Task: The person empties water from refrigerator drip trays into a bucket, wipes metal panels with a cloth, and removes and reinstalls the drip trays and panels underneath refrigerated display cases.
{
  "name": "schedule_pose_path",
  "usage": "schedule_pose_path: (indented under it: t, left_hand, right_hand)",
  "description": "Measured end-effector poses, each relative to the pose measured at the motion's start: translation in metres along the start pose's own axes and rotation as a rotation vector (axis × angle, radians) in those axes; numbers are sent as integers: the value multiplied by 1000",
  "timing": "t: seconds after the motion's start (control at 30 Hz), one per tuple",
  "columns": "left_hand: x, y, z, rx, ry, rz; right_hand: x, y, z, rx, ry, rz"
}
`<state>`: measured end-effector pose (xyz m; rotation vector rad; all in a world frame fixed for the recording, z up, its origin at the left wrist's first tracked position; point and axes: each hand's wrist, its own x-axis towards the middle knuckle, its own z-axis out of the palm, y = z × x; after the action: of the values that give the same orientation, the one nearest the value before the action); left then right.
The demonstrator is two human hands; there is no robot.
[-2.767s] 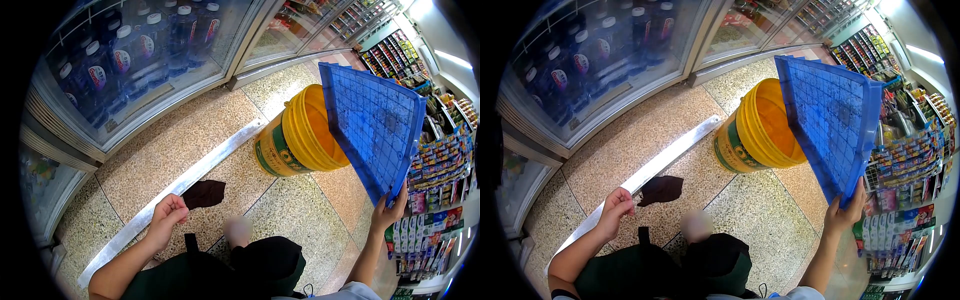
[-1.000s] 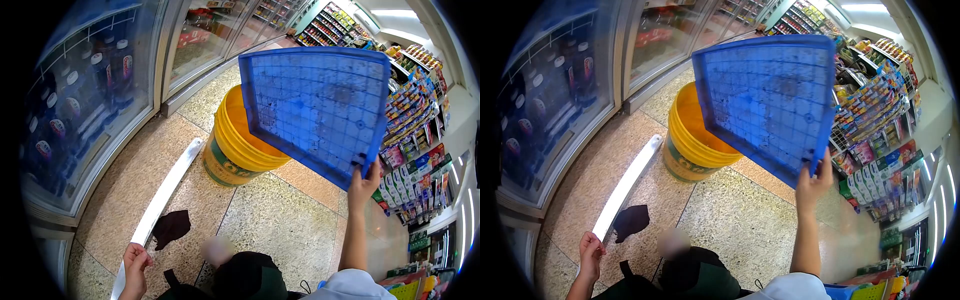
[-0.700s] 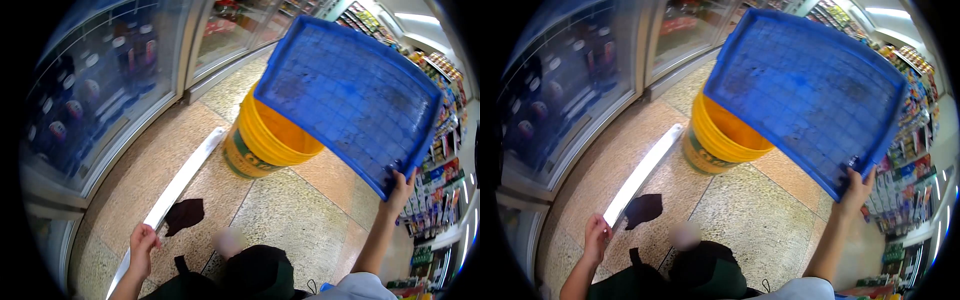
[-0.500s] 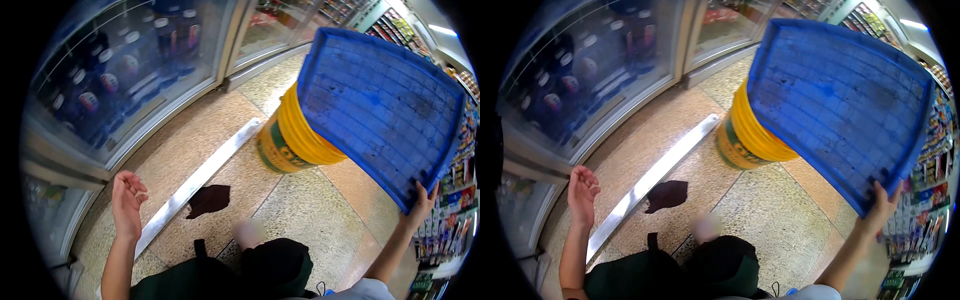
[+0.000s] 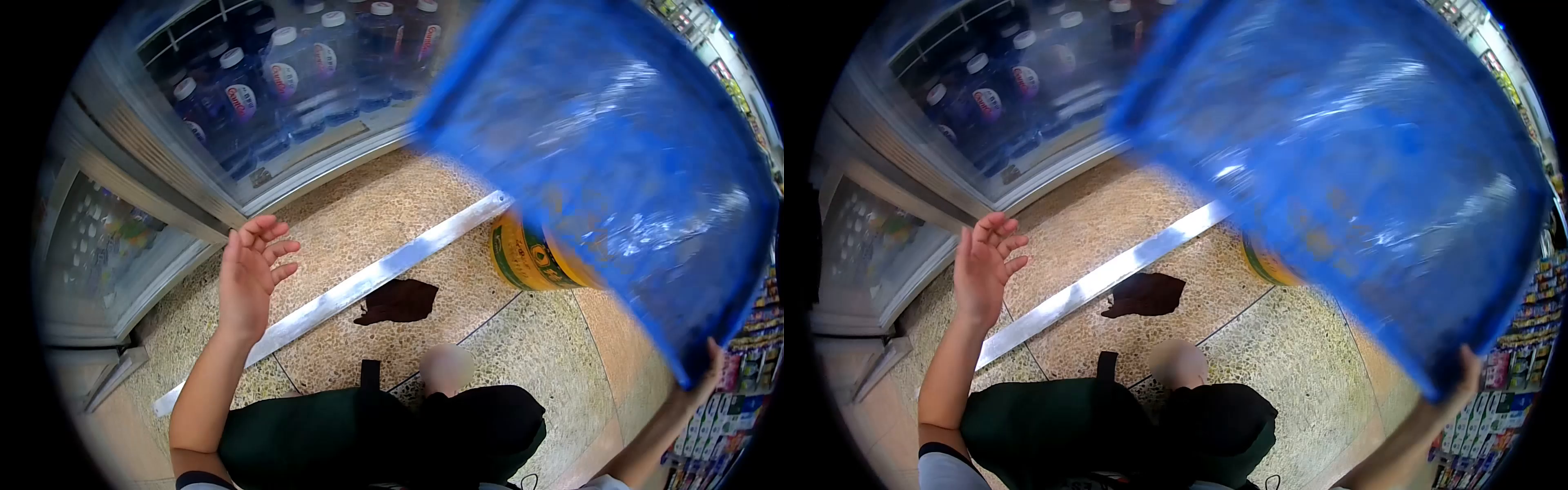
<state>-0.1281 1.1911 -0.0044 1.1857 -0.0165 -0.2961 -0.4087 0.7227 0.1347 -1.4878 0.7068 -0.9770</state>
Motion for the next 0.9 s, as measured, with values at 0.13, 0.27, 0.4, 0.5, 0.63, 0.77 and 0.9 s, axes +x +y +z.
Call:
schedule_pose_path:
  t: [0.13,0.27,0.4,0.5,0.63,0.77,0.9]
  left_hand:
    - [-33,11,-30,-24,39,-69]
    - [-88,14,-87,-128,196,-274]
    - [-104,5,-107,-172,427,-350]
    - [-95,-3,-135,-140,422,-473]
    - [-83,-46,-183,-133,434,-622]
    - [-87,-66,-203,-89,514,-693]
    - [-88,-78,-241,-136,534,-719]
  right_hand:
    - [-46,48,100,-2,-133,294]
    - [-73,92,172,31,-571,560]
    - [-84,129,219,-4,-781,727]
    - [-93,169,245,-71,-916,755]
    - [-101,217,281,-254,-1058,818]
    - [-108,242,315,-328,-1135,809]
    - [-118,252,353,-384,-1173,799]
